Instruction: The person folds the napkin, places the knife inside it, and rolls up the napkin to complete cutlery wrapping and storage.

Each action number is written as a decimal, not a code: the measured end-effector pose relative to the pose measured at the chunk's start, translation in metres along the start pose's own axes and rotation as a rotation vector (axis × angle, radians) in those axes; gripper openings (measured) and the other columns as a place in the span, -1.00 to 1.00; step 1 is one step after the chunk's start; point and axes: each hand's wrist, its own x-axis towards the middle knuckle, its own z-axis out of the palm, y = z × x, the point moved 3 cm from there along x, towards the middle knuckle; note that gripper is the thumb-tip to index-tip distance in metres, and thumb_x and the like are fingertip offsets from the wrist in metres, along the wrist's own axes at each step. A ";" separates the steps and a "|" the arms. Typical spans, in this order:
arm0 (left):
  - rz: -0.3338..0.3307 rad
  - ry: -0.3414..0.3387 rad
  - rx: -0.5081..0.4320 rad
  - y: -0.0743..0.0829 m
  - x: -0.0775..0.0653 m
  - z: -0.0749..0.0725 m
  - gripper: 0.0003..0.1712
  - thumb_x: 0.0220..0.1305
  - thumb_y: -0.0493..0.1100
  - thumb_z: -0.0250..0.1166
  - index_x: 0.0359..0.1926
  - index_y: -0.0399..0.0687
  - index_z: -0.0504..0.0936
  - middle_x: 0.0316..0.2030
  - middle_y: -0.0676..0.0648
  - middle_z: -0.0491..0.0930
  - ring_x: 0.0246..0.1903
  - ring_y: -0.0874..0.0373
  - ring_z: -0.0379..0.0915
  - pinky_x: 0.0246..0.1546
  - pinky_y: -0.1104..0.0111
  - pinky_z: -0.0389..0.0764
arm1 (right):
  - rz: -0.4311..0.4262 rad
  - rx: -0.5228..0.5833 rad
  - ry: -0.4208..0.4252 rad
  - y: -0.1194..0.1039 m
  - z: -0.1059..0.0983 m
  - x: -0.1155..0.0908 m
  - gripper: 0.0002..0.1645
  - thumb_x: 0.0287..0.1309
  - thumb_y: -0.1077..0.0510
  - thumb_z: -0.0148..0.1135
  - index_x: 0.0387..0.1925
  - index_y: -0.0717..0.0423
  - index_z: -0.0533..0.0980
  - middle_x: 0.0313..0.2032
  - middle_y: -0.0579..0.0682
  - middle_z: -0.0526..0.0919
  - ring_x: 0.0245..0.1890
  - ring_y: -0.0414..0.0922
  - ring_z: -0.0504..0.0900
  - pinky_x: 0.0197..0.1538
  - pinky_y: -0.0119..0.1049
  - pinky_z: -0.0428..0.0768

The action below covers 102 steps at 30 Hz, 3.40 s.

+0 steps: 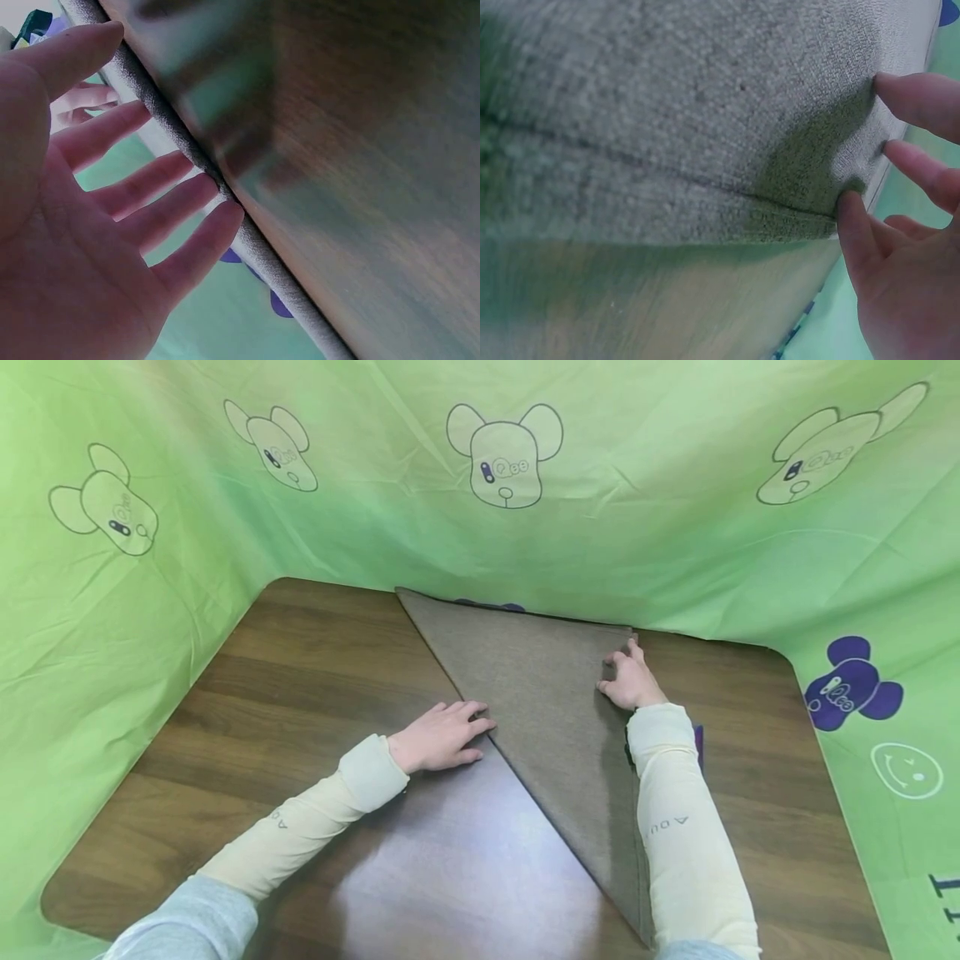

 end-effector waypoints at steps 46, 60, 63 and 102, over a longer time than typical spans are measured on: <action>-0.165 -0.047 -0.037 -0.020 -0.005 0.001 -0.32 0.34 0.24 0.12 0.42 0.23 0.27 0.48 -0.22 0.06 0.47 -0.13 -0.03 0.35 -0.03 0.22 | 0.095 -0.215 -0.194 -0.072 0.032 -0.038 -0.04 0.16 -0.04 0.26 0.34 0.46 0.07 0.23 0.60 0.05 0.17 0.57 0.18 0.19 0.37 0.29; -0.171 -0.025 -0.080 -0.028 -0.008 -0.002 -0.21 0.32 0.21 0.17 0.43 -0.05 0.22 0.46 -0.16 0.12 0.42 -0.14 0.10 0.32 -0.07 0.26 | 0.124 -0.239 -0.287 -0.099 0.054 -0.088 0.32 -0.03 -0.21 0.42 0.43 0.44 -0.09 0.35 0.63 -0.11 0.27 0.64 0.02 0.22 0.42 0.22; -0.173 -0.013 -0.079 -0.031 -0.008 -0.002 -0.23 0.31 0.20 0.18 0.41 -0.05 0.25 0.46 -0.17 0.12 0.43 -0.16 0.08 0.31 -0.09 0.27 | 0.128 -0.246 -0.292 -0.103 0.057 -0.098 0.35 -0.07 -0.25 0.44 0.43 0.43 -0.08 0.35 0.62 -0.09 0.27 0.63 0.04 0.20 0.42 0.25; -0.192 -0.059 -0.082 -0.032 -0.006 0.003 -0.21 0.37 0.20 0.10 0.47 -0.03 0.15 0.51 -0.14 -0.02 0.47 -0.15 -0.02 0.35 -0.09 0.20 | 0.156 -0.278 -0.209 -0.102 0.073 -0.113 0.42 -0.35 -0.23 0.60 0.38 0.38 0.05 0.25 0.61 0.05 0.13 0.58 0.19 0.07 0.34 0.43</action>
